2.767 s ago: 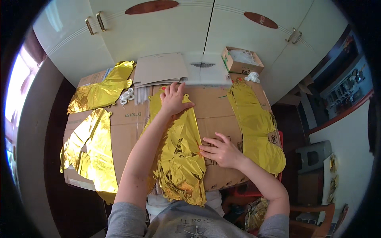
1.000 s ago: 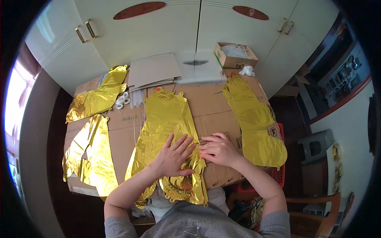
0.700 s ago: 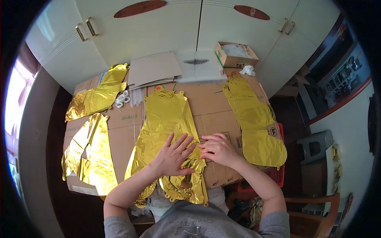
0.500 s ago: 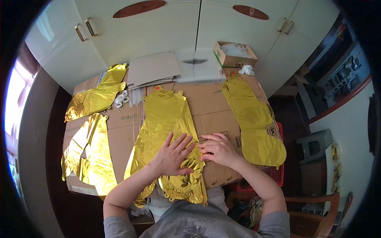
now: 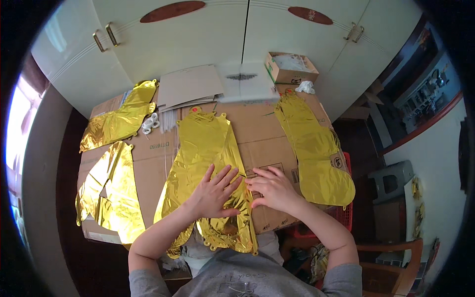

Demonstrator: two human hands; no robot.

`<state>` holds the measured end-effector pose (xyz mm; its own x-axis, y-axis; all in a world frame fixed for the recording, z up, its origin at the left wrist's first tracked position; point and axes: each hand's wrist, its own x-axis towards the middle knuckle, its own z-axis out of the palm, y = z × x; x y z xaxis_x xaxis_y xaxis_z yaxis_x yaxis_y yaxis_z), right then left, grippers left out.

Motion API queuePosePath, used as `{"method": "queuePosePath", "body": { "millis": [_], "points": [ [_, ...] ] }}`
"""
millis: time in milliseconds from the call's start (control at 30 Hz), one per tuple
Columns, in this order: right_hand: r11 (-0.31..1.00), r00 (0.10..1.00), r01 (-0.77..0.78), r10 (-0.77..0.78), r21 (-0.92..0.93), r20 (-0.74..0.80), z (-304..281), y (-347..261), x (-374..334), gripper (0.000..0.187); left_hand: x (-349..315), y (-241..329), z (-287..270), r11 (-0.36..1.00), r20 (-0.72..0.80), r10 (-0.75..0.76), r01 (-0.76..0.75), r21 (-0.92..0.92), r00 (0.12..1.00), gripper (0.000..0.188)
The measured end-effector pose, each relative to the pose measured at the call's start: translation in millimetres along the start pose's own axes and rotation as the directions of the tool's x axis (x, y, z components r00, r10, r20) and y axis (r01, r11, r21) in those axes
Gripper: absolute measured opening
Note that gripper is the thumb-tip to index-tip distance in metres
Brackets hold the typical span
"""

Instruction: Organizing and smoothing out deflated gold foil balloons on a cardboard workspace.

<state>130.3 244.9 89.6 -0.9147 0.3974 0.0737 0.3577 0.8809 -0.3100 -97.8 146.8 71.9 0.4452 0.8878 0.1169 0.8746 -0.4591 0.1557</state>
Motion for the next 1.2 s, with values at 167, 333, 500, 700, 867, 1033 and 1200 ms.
{"method": "queuePosePath", "body": {
  "millis": [167,333,500,700,867,1033,1200],
  "points": [
    [1.0,1.0,-0.008,0.008,-0.015,0.005,0,-2,-1,0.049,-1,0,1,1.0,0.011,-0.003,0.002,0.012,1.0,0.089],
    [0.998,1.0,-0.002,0.0,-0.062,-0.026,8,1,-8,0.047,-2,5,-4,0.998,0.056,0.004,-0.008,0.065,0.998,0.089],
    [0.988,0.998,-0.025,0.034,-0.153,0.06,2,-4,-8,0.045,4,10,-16,0.996,0.037,0.032,-0.035,0.078,0.999,0.086],
    [0.995,0.999,0.031,-0.029,-0.099,0.028,7,1,-12,0.043,9,15,-17,0.993,0.026,0.073,-0.075,0.089,0.997,0.079],
    [0.993,0.994,0.083,-0.089,-0.084,-0.066,9,-3,-22,0.035,9,6,-10,0.997,0.035,0.061,-0.063,0.051,0.998,0.074],
    [0.984,0.982,0.124,-0.14,-0.129,-0.125,10,-7,-31,0.029,14,3,-9,0.993,0.052,0.086,-0.09,0.079,0.995,0.069],
    [0.978,0.98,0.136,-0.157,-0.159,-0.126,8,-10,-31,0.027,17,7,-18,0.99,0.063,0.075,-0.082,0.117,0.995,0.067]
  ]
}}
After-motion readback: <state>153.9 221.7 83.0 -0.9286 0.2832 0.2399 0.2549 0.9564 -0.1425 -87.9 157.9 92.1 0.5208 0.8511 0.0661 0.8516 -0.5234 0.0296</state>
